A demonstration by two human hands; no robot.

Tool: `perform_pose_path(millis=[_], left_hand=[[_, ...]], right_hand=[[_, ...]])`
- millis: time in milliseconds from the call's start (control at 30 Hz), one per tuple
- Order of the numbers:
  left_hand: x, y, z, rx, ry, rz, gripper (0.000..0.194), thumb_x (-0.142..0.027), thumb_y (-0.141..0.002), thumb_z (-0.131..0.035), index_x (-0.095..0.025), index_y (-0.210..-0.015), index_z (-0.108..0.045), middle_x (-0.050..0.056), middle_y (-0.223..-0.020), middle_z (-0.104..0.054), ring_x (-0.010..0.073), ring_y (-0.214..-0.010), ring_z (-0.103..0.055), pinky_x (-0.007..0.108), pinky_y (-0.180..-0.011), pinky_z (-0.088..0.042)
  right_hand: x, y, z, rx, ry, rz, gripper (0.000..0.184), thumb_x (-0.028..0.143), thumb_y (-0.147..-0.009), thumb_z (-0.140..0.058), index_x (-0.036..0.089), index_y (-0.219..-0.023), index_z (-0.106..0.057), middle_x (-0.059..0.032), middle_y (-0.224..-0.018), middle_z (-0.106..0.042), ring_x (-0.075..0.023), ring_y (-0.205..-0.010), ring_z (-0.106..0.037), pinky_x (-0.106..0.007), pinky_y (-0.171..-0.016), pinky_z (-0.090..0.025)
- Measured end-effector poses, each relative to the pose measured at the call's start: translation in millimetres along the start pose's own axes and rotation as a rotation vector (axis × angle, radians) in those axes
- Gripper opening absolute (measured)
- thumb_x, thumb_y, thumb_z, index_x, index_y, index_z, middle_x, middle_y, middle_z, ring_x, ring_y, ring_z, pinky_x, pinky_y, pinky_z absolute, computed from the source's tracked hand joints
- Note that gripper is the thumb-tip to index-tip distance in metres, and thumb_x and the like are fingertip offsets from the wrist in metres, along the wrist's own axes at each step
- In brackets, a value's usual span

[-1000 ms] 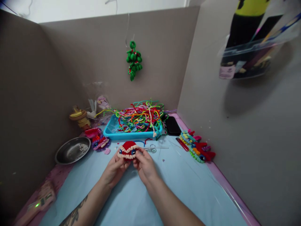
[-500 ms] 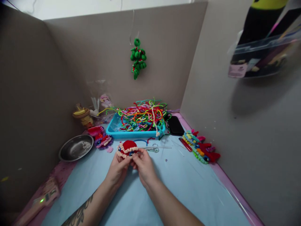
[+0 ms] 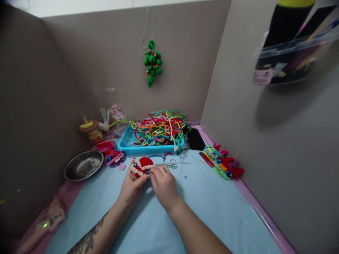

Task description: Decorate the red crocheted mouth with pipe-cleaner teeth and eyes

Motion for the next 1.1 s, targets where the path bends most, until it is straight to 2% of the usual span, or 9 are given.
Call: perform_pose_path(millis=[167,333,800,1100], left_hand=[[0.9,0.2,1.3,-0.017,-0.046,0.008,0.103,-0.016,-0.060,-0.078,-0.028,-0.141,-0.016,0.010,-0.126,-0.057,0.0209,-0.112,-0.056,0.032,-0.096,-0.042],[-2.9,1.0,-1.0,-0.019,-0.096,0.007,0.113,-0.017,-0.055,-0.081,-0.024,-0.143,-0.010,0.014,-0.121,-0.060,0.0236,-0.108,-0.059,0.037,-0.096,-0.041],[-6.9,1.6,-3.0,0.009,-0.139,-0.012,0.107,-0.014,-0.054,-0.080,-0.022,-0.141,-0.017,0.015,-0.123,-0.056,0.0246,-0.105,-0.059,0.038,-0.096,-0.041],[-6.4,0.1,-0.7,-0.003,-0.162,-0.018,0.111,-0.018,-0.053,-0.081,-0.021,-0.142,-0.014,0.016,-0.125,-0.055,0.0255,-0.107,-0.058,0.037,-0.095,-0.042]], right_hand=[[3.8,0.0,0.7,0.008,0.090,0.049,0.016,0.014,-0.087,-0.046,0.020,-0.085,-0.061,-0.0060,-0.081,-0.063,-0.0198,-0.081,-0.057,-0.034,-0.075,-0.047],[5.4,0.0,-1.1,0.044,0.147,0.076,0.016,0.014,-0.087,-0.046,0.019,-0.086,-0.061,-0.0068,-0.081,-0.062,-0.0210,-0.081,-0.056,-0.034,-0.073,-0.047],[3.8,-1.2,-2.9,0.063,0.153,0.071,0.014,0.014,-0.086,-0.047,0.018,-0.089,-0.060,-0.0068,-0.083,-0.062,-0.0212,-0.082,-0.054,-0.034,-0.073,-0.046],[14.3,-1.5,-5.1,0.094,0.264,0.157,0.015,0.015,-0.087,-0.047,0.017,-0.085,-0.062,-0.0072,-0.079,-0.063,-0.0205,-0.080,-0.055,-0.031,-0.069,-0.045]])
Point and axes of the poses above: each hand's wrist, its own y-axis away from the middle knuckle, its own z-axis out of the back of the hand, x = y × z, the point moved 9 cm from there along -y, towards the middle knuckle
